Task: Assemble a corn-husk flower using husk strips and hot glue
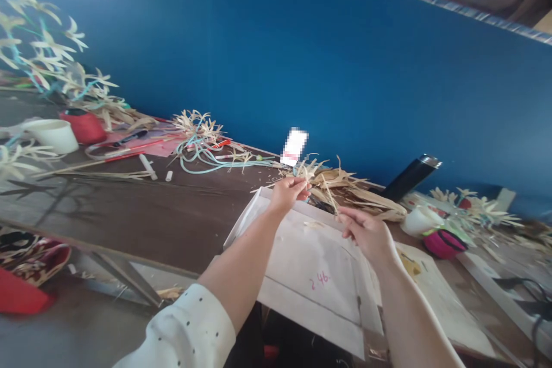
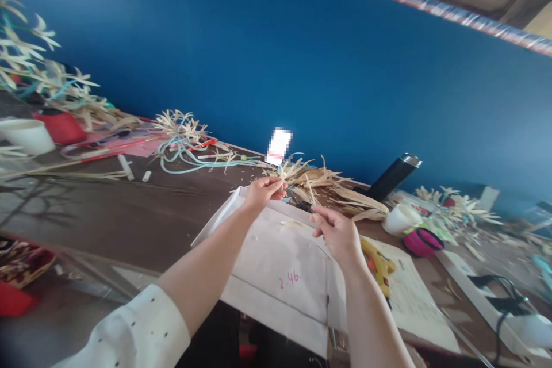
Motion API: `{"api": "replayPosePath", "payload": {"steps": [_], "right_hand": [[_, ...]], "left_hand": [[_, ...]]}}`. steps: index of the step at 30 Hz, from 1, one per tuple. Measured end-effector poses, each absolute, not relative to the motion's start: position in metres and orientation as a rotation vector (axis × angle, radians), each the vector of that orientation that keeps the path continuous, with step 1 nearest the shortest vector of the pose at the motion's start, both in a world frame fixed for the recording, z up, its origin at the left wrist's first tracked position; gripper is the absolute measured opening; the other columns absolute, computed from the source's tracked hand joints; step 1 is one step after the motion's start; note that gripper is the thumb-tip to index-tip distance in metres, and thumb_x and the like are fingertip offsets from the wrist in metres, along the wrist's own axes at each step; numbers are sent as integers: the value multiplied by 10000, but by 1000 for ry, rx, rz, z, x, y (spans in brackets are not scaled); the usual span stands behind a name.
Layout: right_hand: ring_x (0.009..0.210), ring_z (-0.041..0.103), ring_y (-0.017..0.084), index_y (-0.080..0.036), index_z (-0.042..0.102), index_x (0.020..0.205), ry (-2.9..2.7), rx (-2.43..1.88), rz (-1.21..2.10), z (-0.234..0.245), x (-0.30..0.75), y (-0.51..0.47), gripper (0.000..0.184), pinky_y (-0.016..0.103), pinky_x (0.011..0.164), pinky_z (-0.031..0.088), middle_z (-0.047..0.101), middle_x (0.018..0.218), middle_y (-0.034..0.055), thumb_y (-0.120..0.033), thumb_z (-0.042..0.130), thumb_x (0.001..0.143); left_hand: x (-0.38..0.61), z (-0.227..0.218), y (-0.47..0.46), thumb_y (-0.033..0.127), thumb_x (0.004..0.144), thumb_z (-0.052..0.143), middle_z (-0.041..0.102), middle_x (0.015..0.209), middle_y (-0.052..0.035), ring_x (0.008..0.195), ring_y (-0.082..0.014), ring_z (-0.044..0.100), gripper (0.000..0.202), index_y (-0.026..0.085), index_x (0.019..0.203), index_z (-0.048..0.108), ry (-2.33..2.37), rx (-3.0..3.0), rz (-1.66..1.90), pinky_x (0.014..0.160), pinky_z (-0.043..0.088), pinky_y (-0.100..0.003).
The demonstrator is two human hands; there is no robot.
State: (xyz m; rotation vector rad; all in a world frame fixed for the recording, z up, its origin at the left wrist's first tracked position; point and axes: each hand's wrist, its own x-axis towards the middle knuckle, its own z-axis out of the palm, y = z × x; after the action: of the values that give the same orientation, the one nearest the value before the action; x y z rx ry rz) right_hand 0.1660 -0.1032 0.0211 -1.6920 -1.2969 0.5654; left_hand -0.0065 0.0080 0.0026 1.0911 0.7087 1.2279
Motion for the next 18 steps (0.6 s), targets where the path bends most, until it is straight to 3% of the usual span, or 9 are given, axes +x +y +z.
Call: {"api": "replayPosePath", "payload": {"steps": [3,7,13,18], "right_hand": [[520,561,141,-209,681,983,-1442,-1867,431,8,171,-97,344,251,509,407,669,688,26,-411,584,722],[766,618,190,-296,699,900,-1698,-2073,155,1,168,-87,225,280,651,415,683,884,13,-380,554,750],[818,615,228,-307,691,939,-1860,-2256,18,-4,157,-82,238,293,623,380,676,938,44,-345,540,759],[803,611,218,-301,687,855,-1841,-2227,51,-10,157,-82,195,290,630,380,680,884,19,-292,523,749]], "left_hand": [[-7,4,7,296,740,626,677,843,-83,632,-108,618,211,106,823,666,711,1095,1216,551,525,-212],[-6,0,9,321,731,635,680,826,-80,619,-105,616,239,107,836,655,681,1087,1205,543,522,-206],[-4,-6,14,357,725,632,681,801,-76,609,-112,618,267,115,833,660,660,1154,1195,525,522,-217],[-4,-7,14,366,733,619,679,828,-85,609,-113,617,271,111,816,660,652,1187,1196,518,516,-220]]}}
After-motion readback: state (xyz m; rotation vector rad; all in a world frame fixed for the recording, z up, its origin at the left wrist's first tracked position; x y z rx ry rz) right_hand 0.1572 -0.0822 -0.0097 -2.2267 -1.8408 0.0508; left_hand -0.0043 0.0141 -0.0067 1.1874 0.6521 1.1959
